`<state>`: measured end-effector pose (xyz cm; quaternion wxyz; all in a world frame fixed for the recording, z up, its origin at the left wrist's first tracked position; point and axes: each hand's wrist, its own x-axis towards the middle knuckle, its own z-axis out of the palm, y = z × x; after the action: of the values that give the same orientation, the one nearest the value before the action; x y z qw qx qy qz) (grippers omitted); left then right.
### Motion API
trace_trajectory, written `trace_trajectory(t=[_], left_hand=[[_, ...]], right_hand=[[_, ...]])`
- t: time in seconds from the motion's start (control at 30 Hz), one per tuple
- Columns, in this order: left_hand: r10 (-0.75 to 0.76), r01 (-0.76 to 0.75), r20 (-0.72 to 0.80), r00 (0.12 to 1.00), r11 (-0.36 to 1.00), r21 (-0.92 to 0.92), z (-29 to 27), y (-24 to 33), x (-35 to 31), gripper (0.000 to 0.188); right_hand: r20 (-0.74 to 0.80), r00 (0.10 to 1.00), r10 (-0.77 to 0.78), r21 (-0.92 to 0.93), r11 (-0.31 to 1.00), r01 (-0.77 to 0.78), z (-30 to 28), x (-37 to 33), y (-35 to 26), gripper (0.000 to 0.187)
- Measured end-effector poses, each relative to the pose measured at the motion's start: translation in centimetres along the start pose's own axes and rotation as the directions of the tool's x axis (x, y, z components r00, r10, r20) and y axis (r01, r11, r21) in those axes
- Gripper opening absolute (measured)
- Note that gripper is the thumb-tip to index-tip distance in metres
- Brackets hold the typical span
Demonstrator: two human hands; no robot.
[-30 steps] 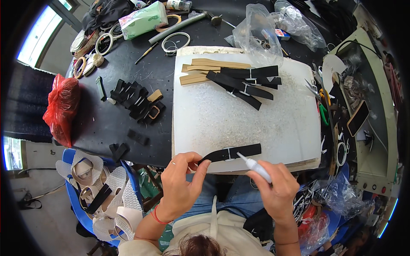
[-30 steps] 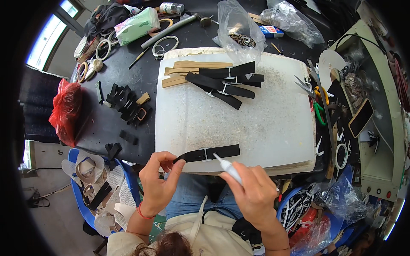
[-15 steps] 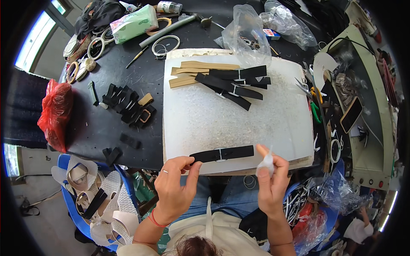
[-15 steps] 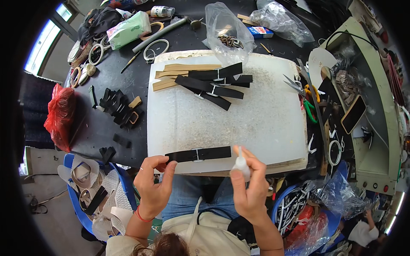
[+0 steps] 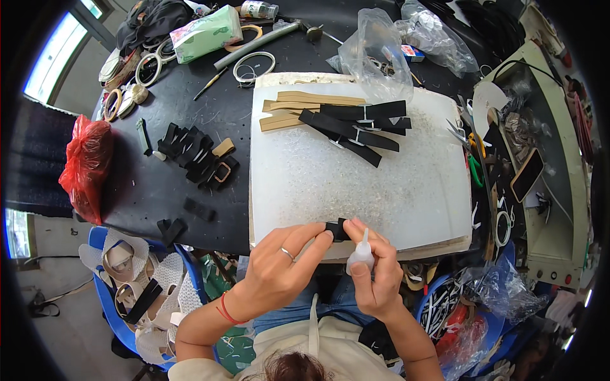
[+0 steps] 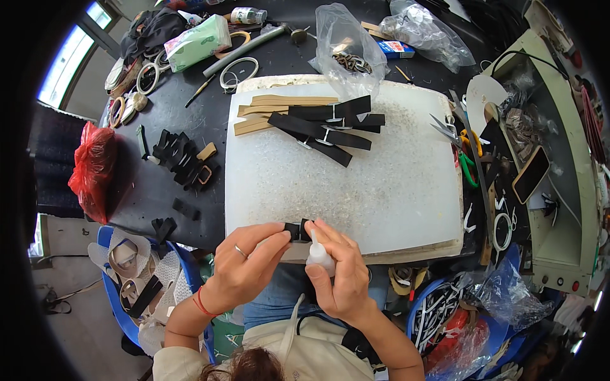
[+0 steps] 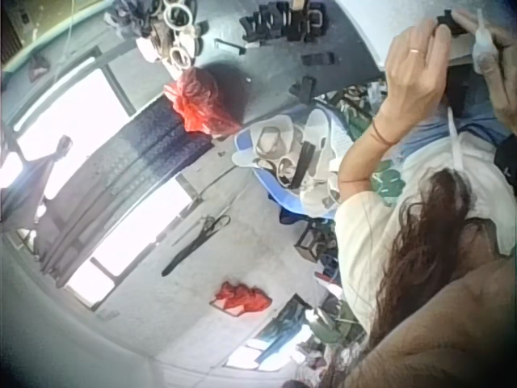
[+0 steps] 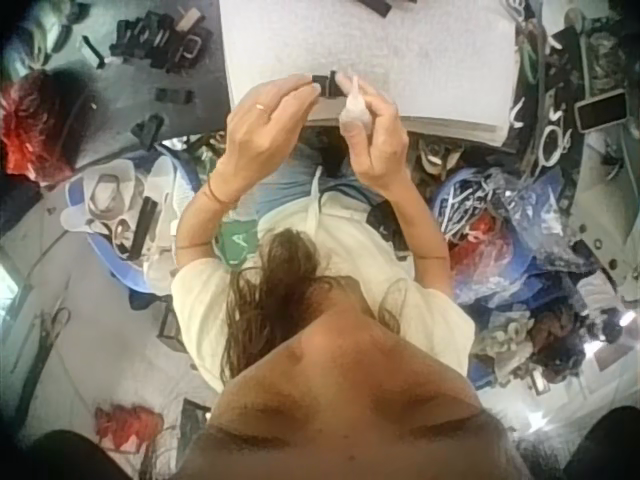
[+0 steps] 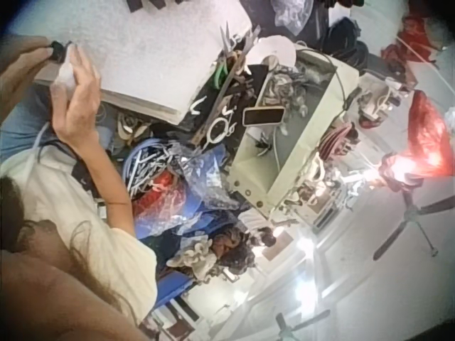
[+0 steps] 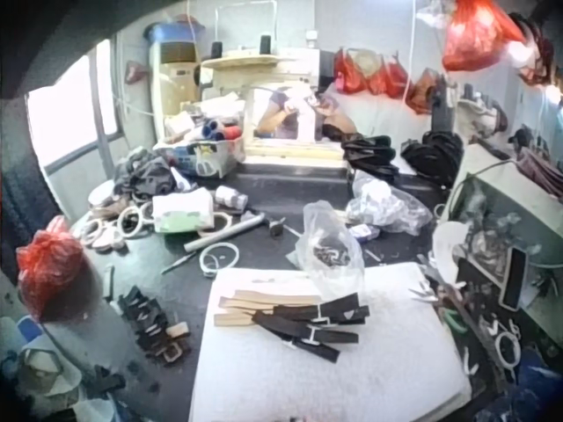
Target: The person applies glue from a small white bottle to the back of black rectangular buckle pieces and presses them onto a white foam board. The person handles the buckle pieces one at a time, repeating the gluing and pressing process throughout the clip.
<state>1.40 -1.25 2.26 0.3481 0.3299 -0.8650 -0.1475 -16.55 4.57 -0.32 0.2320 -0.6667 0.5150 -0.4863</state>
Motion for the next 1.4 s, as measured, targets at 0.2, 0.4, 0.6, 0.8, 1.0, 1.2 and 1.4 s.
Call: trace_trajectory(t=[0.2, 0.4, 0.6, 0.8, 1.0, 1.2, 1.4], left_hand=[[-0.007, 0.011, 0.056, 0.998, 0.997, -0.078, 0.1, -1.5, -0.3, 0.034], [-0.01, 0.024, 0.09, 0.996, 0.988, -0.152, 0.4, -2.2, -0.5, 0.037], [0.058, -0.051, 0.111, 0.992, 0.997, -0.062, 0.5, -2.2, -0.6, 0.034], [0.126, -0.169, 0.243, 0.962, 0.972, 0.165, -0.1, -0.7, 0.4, 0.029], [0.136, -0.217, 0.287, 0.948, 0.937, 0.275, -0.4, -0.5, -0.1, 0.035], [0.005, -0.052, 0.215, 0.977, 0.976, 0.212, -0.3, 0.2, -0.6, 0.049], [-0.003, -0.083, 0.272, 0.962, 0.95, 0.302, 0.6, 0.9, -1.4, 0.047]], right_hand=[[0.012, 1.0, -0.021, 0.007, 1.0, 0.021, -0.2, -0.4, 0.6, 0.029], [0.024, 1.0, -0.02, 0.06, 0.998, 0.019, -0.5, -0.4, 0.9, 0.028], [0.052, 0.998, -0.03, 0.006, 1.0, 0.03, -0.6, -0.2, 0.6, 0.028], [0.161, 0.985, -0.055, -0.197, 0.977, 0.087, -1.3, 1.1, -0.6, 0.036], [0.241, 0.968, -0.066, -0.343, 0.927, 0.149, -1.8, 1.8, -1.2, 0.036], [0.196, 0.979, 0.057, -0.085, 0.996, -0.041, -2.9, 1.2, -0.1, 0.029], [0.224, 0.974, -0.043, -0.345, 0.931, 0.12, -1.9, 0.8, -0.7, 0.028]])
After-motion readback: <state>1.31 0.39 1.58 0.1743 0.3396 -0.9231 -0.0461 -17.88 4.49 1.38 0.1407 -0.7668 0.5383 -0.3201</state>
